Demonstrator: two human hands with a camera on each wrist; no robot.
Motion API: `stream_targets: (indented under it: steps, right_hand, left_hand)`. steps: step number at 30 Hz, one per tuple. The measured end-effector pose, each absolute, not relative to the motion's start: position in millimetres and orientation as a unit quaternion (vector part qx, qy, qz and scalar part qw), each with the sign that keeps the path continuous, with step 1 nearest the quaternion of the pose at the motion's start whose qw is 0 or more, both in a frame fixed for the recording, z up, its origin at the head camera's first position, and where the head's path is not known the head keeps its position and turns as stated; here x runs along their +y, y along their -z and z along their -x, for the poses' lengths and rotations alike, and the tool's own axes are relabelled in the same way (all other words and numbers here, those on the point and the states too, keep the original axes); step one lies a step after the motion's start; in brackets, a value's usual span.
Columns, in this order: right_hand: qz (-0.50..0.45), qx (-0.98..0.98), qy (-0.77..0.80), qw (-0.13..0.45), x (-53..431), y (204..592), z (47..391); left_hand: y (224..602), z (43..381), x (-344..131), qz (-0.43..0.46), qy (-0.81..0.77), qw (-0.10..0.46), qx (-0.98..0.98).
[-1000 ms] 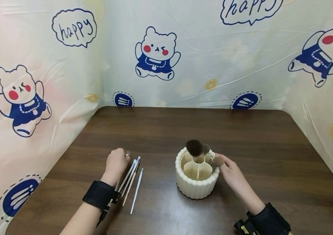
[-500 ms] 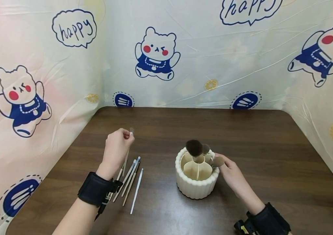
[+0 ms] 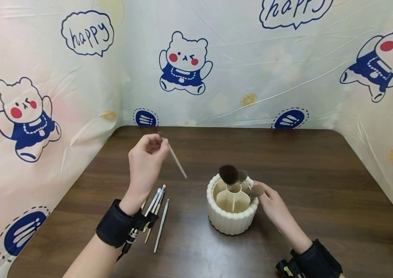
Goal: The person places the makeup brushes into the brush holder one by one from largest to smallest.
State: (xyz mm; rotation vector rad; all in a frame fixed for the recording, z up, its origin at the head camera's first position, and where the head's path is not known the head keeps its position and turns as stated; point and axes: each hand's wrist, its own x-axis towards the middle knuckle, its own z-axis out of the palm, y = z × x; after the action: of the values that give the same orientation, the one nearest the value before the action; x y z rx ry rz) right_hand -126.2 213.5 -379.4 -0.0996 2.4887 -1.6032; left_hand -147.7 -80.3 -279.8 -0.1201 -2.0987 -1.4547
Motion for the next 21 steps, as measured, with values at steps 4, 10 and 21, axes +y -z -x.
stream_targets:
  steps: [4, 10, 21]
  right_hand:
    - [0.037, 0.839, 0.536, 0.087, 214, 380, 127]
    - [0.035, 0.840, 0.535, 0.087, 214, 381, 127]
    - [0.035, 0.836, 0.541, 0.087, 215, 381, 127]
  left_hand:
    - [277, 149, -67, 0.051, 0.620, 0.280, -0.731]
    - [277, 155, -46, 0.086, 0.643, 0.290, -0.704]
    - [310, 159, -21, 0.101, 0.631, 0.226, -0.735]
